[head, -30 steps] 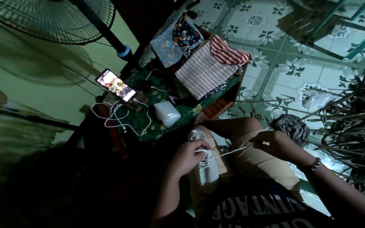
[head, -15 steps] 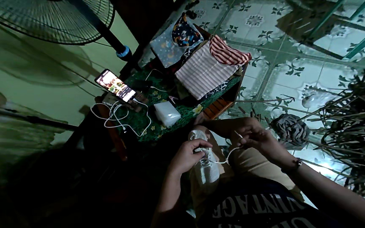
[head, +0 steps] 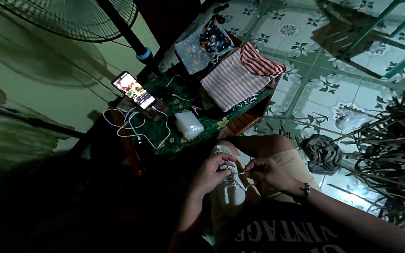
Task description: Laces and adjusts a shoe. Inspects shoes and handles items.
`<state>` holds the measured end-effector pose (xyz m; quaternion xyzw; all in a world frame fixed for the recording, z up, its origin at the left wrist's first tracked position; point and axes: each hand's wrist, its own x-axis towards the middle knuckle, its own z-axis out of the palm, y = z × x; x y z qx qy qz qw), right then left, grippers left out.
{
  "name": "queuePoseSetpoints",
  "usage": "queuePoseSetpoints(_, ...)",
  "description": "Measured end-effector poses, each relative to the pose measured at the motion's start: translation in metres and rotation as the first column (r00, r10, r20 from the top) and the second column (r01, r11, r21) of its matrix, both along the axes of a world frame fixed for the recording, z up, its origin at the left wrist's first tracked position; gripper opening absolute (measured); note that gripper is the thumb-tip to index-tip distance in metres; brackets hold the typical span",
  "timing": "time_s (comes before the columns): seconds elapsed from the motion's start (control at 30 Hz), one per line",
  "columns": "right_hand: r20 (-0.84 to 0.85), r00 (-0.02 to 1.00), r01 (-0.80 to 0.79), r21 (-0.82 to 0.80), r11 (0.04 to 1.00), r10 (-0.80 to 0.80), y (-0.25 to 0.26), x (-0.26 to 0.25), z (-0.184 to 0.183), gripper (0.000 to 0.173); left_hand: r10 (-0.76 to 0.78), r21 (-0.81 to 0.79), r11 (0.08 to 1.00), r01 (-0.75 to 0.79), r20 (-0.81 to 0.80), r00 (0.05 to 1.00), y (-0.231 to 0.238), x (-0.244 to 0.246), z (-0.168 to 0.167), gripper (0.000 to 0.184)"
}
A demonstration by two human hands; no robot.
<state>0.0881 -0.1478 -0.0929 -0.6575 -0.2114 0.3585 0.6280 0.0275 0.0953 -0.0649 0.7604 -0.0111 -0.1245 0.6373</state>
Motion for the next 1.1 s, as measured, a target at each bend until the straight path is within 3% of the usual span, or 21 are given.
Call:
queuePoseSetpoints(0.53, 0.022, 0.999, 0.037, -0.024, 0.999, -0.036, 0.01, -0.005, 0.001, 0.006, 0.007, -0.043, 0.999, -0.006, 0.023, 1.0, -0.002, -0.001, -0.002, 0.037)
queuePoseSetpoints(0.93, 0.227, 0.974, 0.041, -0.114, 0.993, -0.014, 0.019, -0.011, 0.007, 0.01, 0.017, 0.006, 1.0, -0.017, 0.004, 1.0, -0.003, -0.001, 0.0, 0.038)
queuePoseSetpoints(1.1, 0.202, 0.978, 0.064, -0.04, 0.997, -0.054, 0.02, -0.01, 0.001, 0.012, 0.009, -0.011, 1.0, -0.008, 0.014, 1.0, -0.001, -0.002, -0.002, 0.038)
